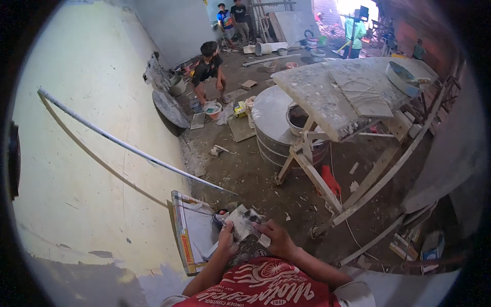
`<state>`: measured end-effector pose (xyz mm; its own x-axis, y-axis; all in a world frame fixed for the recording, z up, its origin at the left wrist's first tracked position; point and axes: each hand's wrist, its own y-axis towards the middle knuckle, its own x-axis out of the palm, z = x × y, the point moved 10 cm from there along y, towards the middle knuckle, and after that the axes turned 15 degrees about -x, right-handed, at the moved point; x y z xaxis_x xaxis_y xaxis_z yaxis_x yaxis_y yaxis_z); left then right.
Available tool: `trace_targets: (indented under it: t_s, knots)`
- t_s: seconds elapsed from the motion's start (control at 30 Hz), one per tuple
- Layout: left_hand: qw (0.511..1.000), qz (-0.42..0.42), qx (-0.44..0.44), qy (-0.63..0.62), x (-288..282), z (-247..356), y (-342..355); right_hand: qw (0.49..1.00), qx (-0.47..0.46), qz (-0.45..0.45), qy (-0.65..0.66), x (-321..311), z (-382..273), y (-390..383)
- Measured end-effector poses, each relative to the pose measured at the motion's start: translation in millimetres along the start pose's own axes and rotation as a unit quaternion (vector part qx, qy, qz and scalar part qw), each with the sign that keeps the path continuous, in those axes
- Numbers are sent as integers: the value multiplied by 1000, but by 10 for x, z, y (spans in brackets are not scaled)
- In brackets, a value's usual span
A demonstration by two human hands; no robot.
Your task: The person scoops plaster onto putty knives and applies it to the wall around electrical outlets and conduits, smoothing the plaster across the surface.
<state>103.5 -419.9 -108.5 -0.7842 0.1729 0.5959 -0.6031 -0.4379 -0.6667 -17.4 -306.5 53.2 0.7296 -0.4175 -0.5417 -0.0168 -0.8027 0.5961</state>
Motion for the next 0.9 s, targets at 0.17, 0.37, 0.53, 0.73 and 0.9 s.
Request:
trace_targets:
  t_s: [0.17, 0.37, 0.53, 0.73, 0.9]
  knots:
    - [993, -118, -7, -22, 865, 307, -445, 983, 104, -10, -150, -293, 412, -596]
    - [985, -152, 87, 4, 1662, 915, -762, 841, 384, 372, 80, -934, 1021, -1909]
    - [952, -177, 201, 145, 2225, 1644, -1047, 558, 209, 684, 421, -1527, 1268, -2234]
    - [842, -171, 416, 297, 4035, 2085, -1562, 589, 33, 690, 420, -3039, 1082, -2088]
    - [802, -190, 466, 323, 5684, 1849, -1478, 586, -60, 752, 296, -4479, 893, -2131]
